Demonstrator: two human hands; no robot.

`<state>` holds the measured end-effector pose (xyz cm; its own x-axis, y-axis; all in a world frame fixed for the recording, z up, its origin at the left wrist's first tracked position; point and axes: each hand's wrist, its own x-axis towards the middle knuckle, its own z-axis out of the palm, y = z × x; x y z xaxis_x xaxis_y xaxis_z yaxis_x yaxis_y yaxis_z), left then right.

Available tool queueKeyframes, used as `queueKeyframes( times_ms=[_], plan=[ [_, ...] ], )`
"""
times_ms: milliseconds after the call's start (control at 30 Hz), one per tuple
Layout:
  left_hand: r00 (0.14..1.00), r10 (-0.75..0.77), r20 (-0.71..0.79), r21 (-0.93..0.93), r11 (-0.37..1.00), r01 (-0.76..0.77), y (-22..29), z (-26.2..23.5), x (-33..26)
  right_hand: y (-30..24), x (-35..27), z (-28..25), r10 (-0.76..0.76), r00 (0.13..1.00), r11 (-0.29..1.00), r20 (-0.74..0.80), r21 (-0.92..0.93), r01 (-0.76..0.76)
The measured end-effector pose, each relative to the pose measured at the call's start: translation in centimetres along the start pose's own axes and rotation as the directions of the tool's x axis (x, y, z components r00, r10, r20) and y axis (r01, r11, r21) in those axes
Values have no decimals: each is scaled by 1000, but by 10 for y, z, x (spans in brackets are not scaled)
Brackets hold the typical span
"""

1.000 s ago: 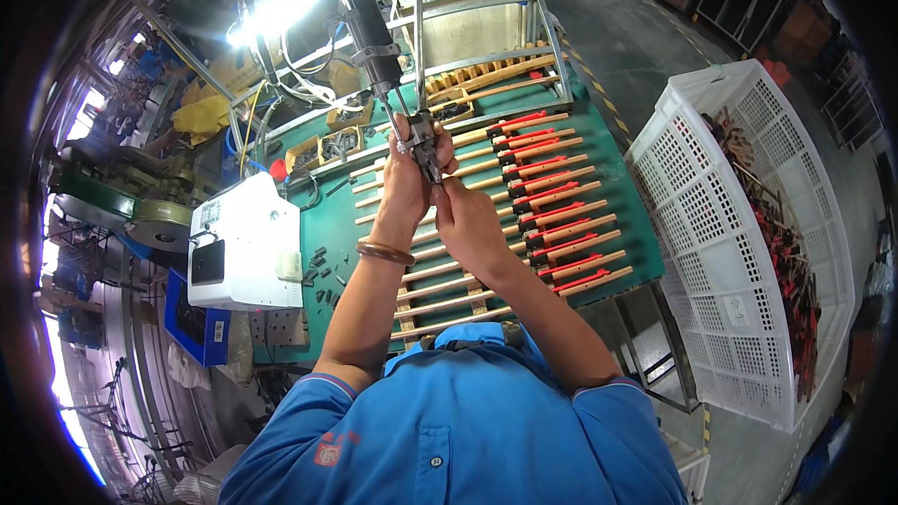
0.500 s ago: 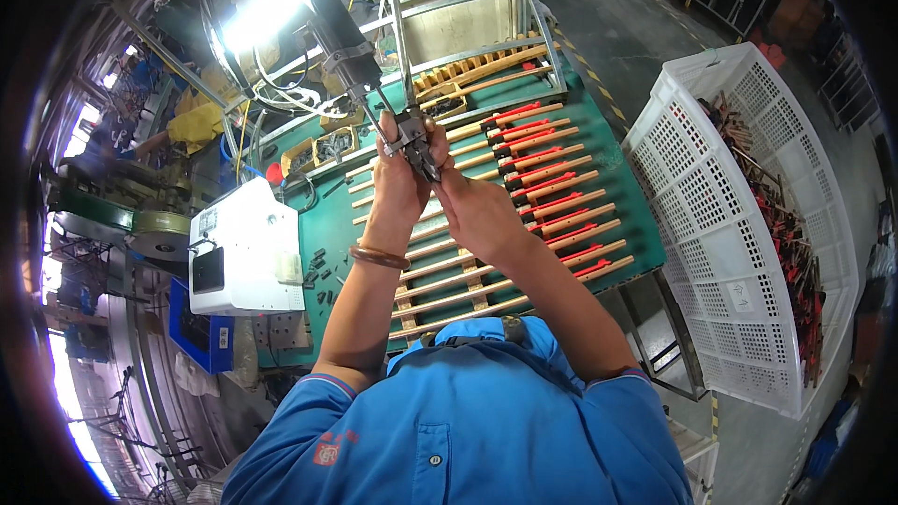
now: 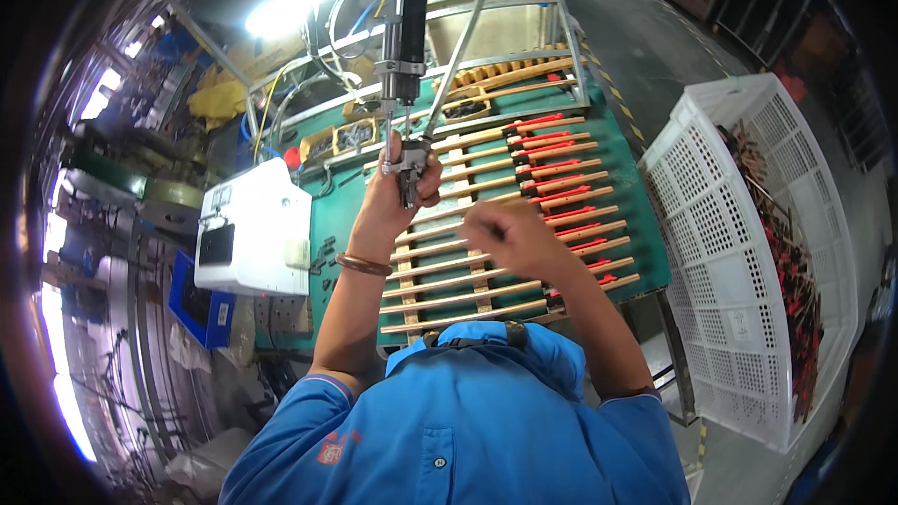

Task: The person arranges wooden batons with red tips on a green workbench, then uses a pneumatic tool to attach metal fittings to the baton ends. The person repeatedly picks up batons, aligns them with the tool, and secures the fittings before placing them back on the rack.

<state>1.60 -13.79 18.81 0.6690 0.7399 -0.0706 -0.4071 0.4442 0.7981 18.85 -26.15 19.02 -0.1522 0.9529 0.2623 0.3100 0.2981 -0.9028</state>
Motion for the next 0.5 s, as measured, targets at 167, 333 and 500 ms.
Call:
queueKeyframes(
  times_ms=[167, 333, 500],
  plan=[
    [998, 55, -21, -74, 996, -56, -6, -3, -29, -12, 52, 15, 266, 936, 892, -232, 428, -148],
    [996, 11, -93, -124, 992, -23, 0, -31, -53, -7, 105, 44, 307, 951, 773, -38, 593, -226],
    [952, 26, -305, -145, 987, -73, -8, -28, -72, 0, 109, 70, 330, 936, 794, -125, 573, -204]
  ],
)
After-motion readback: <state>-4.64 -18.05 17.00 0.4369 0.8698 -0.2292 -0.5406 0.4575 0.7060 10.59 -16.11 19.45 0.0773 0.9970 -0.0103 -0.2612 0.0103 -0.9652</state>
